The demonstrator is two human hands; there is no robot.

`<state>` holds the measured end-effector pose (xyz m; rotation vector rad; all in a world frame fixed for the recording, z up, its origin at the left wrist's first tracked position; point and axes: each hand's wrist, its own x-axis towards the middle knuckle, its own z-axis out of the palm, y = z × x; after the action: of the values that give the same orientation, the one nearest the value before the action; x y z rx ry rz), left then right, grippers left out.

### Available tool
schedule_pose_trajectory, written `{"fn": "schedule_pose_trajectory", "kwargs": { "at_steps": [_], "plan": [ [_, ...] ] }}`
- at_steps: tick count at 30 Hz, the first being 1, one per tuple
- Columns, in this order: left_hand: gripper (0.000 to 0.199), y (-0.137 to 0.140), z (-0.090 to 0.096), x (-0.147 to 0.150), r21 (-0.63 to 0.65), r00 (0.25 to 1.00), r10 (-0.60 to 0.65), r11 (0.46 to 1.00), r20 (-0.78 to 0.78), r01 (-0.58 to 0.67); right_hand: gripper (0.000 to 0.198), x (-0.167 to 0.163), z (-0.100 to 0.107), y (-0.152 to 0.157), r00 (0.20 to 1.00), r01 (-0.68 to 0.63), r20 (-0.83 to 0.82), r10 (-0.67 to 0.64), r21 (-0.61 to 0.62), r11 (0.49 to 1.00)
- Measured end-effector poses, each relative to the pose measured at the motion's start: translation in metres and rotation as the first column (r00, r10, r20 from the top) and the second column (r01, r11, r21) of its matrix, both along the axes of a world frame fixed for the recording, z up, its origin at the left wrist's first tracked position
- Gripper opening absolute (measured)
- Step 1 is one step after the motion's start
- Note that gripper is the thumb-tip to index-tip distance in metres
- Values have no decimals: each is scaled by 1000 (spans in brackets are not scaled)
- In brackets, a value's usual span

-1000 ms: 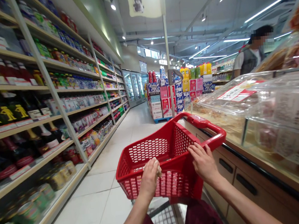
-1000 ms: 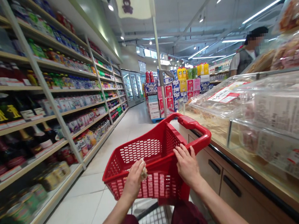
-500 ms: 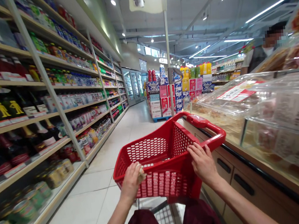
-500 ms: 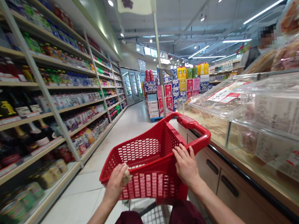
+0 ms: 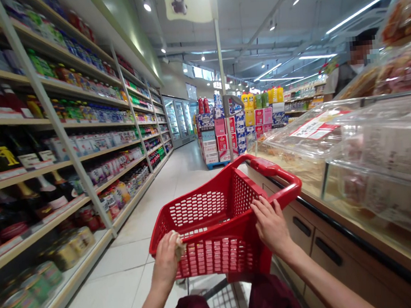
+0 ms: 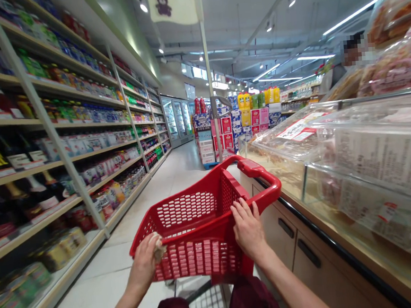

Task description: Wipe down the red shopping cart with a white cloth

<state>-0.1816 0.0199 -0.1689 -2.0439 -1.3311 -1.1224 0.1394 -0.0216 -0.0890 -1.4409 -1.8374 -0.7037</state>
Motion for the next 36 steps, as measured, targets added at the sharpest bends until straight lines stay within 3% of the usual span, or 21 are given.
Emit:
{"fn": "schedule_pose_trajectory", "kwargs": {
  "at_steps": [2,5,7,10,12,14,16,19,21,23,25,28,32,34,36],
  "plan": [
    [32,1,-2,10,14,999,30,999,16,-30,41,-3,1,1,1000,12,-5,-12,9,1000],
    [36,-3,4,59,-30,996,-67,997,-55,65,41,-4,3,1,1000,8,-7,-8,9,1000],
    [40,-7,6,73,-54,990,-105,993,-94,100,41,-2,4,-1,1000,1,-11,-1,2,1000],
    [41,-10,1,38,-65,990,-79,995,-119,71,40,0,3,-3,1000,7,-26,-7,-5,1000],
    [38,-8,-4,3,-44,997,19,999,-76,-22,41,-2,2,-2,999,17,-32,-17,-6,1000],
    [38,-5,-5,-9,-21,995,92,995,-24,-93,41,-5,0,-1,999,24,-31,-24,-3,1000],
    [38,-4,-1,10,-40,998,63,997,-19,-63,41,-7,0,0,999,26,-27,-26,1,1000],
    [42,-5,9,50,-144,989,-121,984,-88,108,41,-6,0,-1,1000,12,-22,-12,-1,1000],
    [42,-6,11,51,-169,975,-190,971,-116,169,42,-3,0,-2,1000,-2,-19,2,-1,1000],
    [40,-7,9,30,-144,981,-163,979,-106,147,42,-3,0,-3,1000,-6,-24,6,5,1000],
    [36,-6,6,9,-95,999,-42,995,-29,39,41,-4,0,-2,999,-1,-37,1,10,1000],
    [33,-5,5,21,-88,992,99,992,79,-92,41,-9,0,-1,999,9,-46,-9,8,1000],
    [38,-5,13,74,-157,996,-88,984,-5,86,42,-6,-1,-1,1000,0,-23,0,15,1000],
    [41,-7,13,68,-182,988,-141,975,-59,128,42,-3,-2,-1,1000,-10,-19,10,12,1000],
    [40,-7,9,36,-179,993,-95,980,-72,81,42,0,-3,-1,1000,-17,-23,17,9,1000]
  ]
}}
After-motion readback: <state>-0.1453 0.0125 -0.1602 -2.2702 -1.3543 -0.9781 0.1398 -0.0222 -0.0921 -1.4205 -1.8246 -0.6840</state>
